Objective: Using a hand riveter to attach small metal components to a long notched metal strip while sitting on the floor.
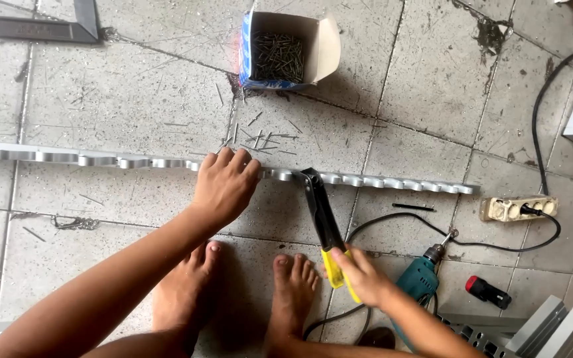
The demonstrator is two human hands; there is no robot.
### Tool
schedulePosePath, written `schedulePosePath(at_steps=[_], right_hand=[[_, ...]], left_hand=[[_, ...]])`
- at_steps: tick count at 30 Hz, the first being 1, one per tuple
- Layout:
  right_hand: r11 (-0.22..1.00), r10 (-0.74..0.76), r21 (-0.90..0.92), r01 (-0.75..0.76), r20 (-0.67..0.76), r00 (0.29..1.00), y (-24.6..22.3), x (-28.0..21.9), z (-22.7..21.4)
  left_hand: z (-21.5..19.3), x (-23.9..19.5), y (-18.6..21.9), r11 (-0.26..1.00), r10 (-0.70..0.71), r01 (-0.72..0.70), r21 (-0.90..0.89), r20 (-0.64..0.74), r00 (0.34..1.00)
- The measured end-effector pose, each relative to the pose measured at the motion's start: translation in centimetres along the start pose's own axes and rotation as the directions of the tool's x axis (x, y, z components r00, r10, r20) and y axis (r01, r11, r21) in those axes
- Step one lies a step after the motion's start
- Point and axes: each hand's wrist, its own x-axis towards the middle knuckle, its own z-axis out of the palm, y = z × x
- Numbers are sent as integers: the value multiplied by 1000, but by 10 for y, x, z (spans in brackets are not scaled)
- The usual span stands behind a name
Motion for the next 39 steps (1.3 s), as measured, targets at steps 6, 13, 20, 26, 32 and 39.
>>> schedulePosePath(at_steps=[6,13,20,26,32,39], right_hand=[[916,72,-393,-77,-28,997,-63,-4,-53],[797,137,-579,-171,-102,985,-84,1,-68],[797,176,-537,-277,-232,957,-32,20,-45],[862,35,-489,-131,-200,979,36,55,-44],[901,51,-396,-175,-304,951,24,56,1],[972,99,-182,-147,-252,963,8,47,10]], left_hand=[[2,-11,9,999,9,-9,-43,-7,1000],[-10,-43,74,719,392,-379,-582,-110,913],[27,-19,103,797,544,-347,-494,339,767],[-9,25,100,459,458,292,-839,505,731],[2,48,121,-129,37,891,-435,896,443],[63,27,140,-757,2,488,-434,746,666]])
